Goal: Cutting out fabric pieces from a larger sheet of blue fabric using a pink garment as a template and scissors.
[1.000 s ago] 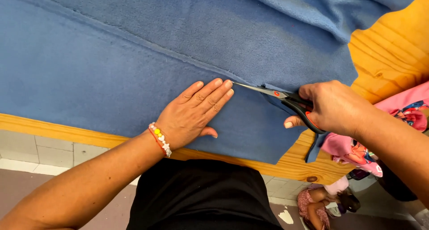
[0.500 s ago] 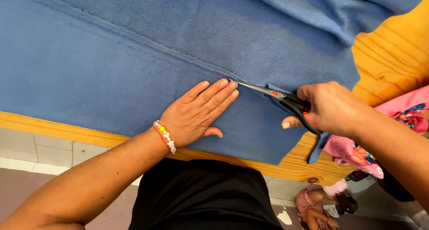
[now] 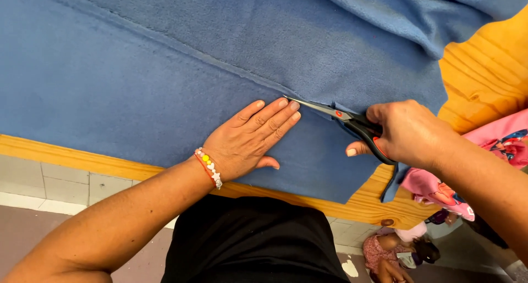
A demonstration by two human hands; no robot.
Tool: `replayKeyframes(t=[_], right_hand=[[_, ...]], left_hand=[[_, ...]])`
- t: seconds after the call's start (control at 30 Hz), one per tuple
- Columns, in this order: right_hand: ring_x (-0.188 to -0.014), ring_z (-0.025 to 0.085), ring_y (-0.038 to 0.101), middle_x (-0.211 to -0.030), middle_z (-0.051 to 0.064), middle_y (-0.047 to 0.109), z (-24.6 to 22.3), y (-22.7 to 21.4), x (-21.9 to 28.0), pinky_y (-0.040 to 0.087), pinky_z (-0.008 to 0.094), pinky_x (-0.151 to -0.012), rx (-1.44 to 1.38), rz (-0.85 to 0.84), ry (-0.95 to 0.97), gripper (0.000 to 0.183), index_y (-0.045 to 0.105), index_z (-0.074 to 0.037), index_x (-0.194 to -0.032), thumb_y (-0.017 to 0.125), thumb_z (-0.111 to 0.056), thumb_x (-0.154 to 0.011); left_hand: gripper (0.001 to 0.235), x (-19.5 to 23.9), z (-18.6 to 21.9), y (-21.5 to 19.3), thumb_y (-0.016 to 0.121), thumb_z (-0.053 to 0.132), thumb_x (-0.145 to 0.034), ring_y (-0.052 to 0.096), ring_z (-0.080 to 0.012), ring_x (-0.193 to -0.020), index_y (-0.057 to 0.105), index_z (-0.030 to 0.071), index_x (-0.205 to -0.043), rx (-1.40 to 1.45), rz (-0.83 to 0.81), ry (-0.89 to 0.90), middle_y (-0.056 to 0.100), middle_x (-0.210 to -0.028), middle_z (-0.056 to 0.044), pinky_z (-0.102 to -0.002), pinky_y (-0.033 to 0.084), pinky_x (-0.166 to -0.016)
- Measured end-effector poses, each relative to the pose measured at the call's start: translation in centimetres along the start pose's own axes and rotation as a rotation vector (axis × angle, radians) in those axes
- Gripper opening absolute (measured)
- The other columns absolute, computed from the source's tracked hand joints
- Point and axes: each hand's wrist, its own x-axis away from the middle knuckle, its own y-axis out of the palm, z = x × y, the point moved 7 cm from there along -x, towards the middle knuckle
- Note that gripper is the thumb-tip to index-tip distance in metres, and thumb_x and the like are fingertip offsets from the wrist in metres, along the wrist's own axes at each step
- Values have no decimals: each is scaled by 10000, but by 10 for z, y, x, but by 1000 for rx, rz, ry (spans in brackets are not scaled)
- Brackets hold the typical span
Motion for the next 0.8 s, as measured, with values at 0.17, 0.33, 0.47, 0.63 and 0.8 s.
replayKeyframes(t=[0.17, 0.33, 0.47, 0.63, 0.8], right_hand=[[-884, 453, 773, -809, 138, 806, -8, -2, 3, 573, 532, -799, -26, 9, 61, 884, 665, -144, -895, 934, -970, -736], [-824, 467, 748, -721, 135, 774, 4, 6, -7, 554, 537, -767, 50, 99, -2, 871, 685, -165, -856, 845, -1017, -767], [-822, 424, 750, -760, 119, 795, -7, 1, -4, 546, 506, -772, -13, 39, 26, 843, 697, -156, -873, 926, -959, -752], [-838, 445, 748, -767, 134, 790, -25, -9, 3, 555, 506, -783, -42, 8, 55, 872, 676, -139, -887, 936, -960, -750], [-867, 446, 771, -775, 113, 812, -17, -2, -6, 572, 524, -786, 19, 70, 36, 841, 732, -184, -914, 826, -1012, -801]], left_hand=[[1280, 1, 2, 0, 592, 1000, -1066, 207, -268, -1866, 296, 131, -1957, -2, 16, 14, 258, -2026, -68, -492, 173, -1531], [1295, 1, 2, 0, 625, 989, -1046, 182, -268, -1870, 288, 140, -1965, -5, 10, 12, 224, -2034, -62, -487, 169, -1530], [1298, 1, 3, 3, 652, 967, -1032, 192, -267, -1870, 292, 135, -1960, 17, 7, 17, 234, -2031, -69, -489, 177, -1528], [1276, 1, 4, 2, 646, 958, -1044, 219, -260, -1865, 301, 131, -1953, 23, 18, 27, 267, -2025, -67, -488, 185, -1526], [1276, 0, 3, 2, 633, 962, -1059, 184, -262, -1871, 280, 134, -1963, 20, 3, 29, 229, -2034, -66, -489, 169, -1529]])
